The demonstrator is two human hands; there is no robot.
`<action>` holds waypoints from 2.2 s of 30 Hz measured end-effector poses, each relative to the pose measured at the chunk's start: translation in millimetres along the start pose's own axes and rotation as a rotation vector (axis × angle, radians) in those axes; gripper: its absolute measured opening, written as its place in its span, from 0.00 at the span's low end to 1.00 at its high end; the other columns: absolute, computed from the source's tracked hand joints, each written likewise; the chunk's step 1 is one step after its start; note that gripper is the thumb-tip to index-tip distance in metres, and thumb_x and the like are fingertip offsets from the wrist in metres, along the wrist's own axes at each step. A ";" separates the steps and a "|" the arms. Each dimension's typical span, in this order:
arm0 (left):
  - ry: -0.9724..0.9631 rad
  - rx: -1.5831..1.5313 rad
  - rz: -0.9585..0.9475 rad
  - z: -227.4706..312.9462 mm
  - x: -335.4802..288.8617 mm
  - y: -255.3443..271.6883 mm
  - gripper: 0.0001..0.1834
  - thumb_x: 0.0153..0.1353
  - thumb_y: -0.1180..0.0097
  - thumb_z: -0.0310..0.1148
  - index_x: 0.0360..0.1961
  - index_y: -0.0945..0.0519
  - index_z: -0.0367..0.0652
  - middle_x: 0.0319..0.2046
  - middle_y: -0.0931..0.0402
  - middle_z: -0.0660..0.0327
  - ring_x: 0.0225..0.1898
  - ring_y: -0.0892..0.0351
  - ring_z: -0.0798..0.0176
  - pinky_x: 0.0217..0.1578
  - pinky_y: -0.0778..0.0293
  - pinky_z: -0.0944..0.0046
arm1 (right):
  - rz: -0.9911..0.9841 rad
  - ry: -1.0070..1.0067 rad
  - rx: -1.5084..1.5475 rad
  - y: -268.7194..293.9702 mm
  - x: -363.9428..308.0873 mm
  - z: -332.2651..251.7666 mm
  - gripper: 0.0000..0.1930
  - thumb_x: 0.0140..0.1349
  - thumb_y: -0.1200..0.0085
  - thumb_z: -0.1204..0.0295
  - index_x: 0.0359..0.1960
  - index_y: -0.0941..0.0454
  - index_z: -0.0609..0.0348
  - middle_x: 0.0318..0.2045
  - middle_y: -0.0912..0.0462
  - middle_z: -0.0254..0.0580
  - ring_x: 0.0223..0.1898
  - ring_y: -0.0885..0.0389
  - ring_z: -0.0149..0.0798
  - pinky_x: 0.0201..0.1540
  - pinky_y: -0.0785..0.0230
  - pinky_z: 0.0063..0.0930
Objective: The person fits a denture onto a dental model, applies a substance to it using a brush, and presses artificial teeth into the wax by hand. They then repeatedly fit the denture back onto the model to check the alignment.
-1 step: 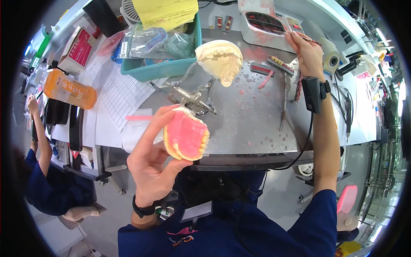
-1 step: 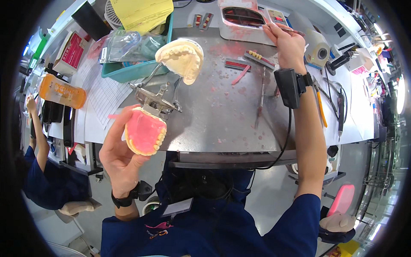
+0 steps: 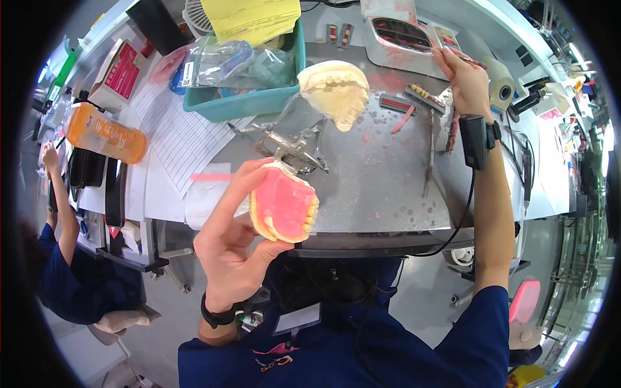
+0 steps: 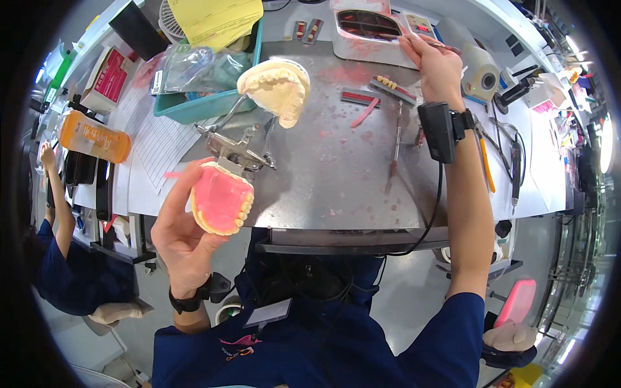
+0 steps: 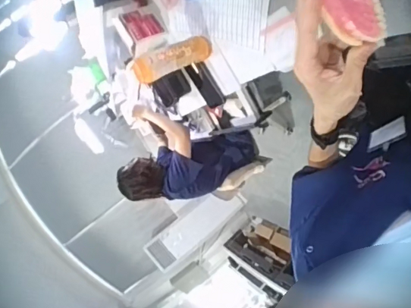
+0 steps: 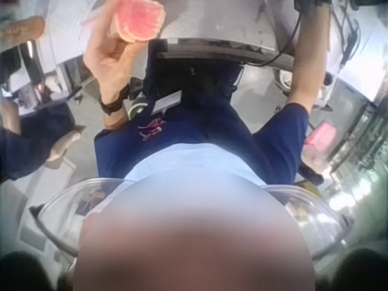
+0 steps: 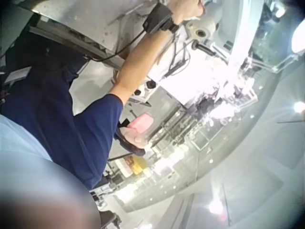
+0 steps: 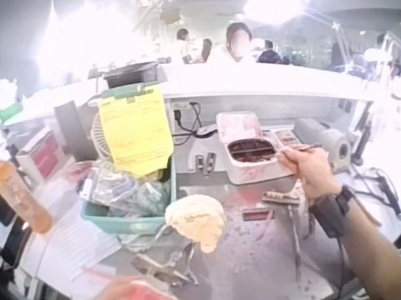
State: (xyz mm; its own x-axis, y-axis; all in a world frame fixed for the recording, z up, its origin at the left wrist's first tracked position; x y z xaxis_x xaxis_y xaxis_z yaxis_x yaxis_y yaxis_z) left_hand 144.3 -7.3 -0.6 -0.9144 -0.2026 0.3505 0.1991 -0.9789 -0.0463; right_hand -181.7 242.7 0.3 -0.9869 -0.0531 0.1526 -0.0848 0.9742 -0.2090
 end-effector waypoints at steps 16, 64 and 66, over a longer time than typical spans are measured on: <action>-0.065 0.085 0.007 -17.5 -2.8 -14.9 0.41 0.50 0.30 0.27 0.62 0.38 0.25 0.63 0.40 0.41 0.59 0.30 0.51 0.57 0.27 0.54 | -0.360 -0.277 0.135 -18.5 -120.4 -49.5 0.13 0.67 0.52 0.74 0.49 0.27 0.71 0.44 0.19 0.51 0.50 0.19 0.37 0.58 0.30 0.21; -0.144 0.047 0.012 -18.2 6.8 -23.2 0.42 0.47 0.28 0.28 0.61 0.37 0.25 0.62 0.40 0.37 0.61 0.33 0.49 0.56 0.27 0.52 | -0.425 -0.020 -0.386 -45.2 -170.0 -72.4 0.09 0.67 0.49 0.70 0.41 0.25 0.64 0.39 0.18 0.47 0.33 0.19 0.28 0.43 0.26 0.20; -0.139 0.053 0.023 -16.9 8.3 -22.6 0.43 0.46 0.27 0.29 0.61 0.36 0.26 0.62 0.38 0.39 0.60 0.32 0.50 0.56 0.27 0.52 | -0.398 -0.015 -0.391 -40.3 -168.2 -75.6 0.09 0.67 0.49 0.70 0.42 0.25 0.64 0.39 0.18 0.47 0.34 0.19 0.28 0.44 0.27 0.20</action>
State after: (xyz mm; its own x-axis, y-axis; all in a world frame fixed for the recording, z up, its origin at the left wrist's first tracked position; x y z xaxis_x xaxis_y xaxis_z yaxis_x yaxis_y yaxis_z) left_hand 126.2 12.7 -12.5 -0.8527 -0.2154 0.4760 0.2409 -0.9705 -0.0076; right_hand -1.9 228.9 56.1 -0.8911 -0.4339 0.1325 -0.3968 0.8870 0.2361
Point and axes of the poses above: each hand's wrist, its own x-axis towards the middle knuckle, its own y-axis out of the back of the hand, z = x × y, the point moved 3 cm from there along x, towards the middle knuckle
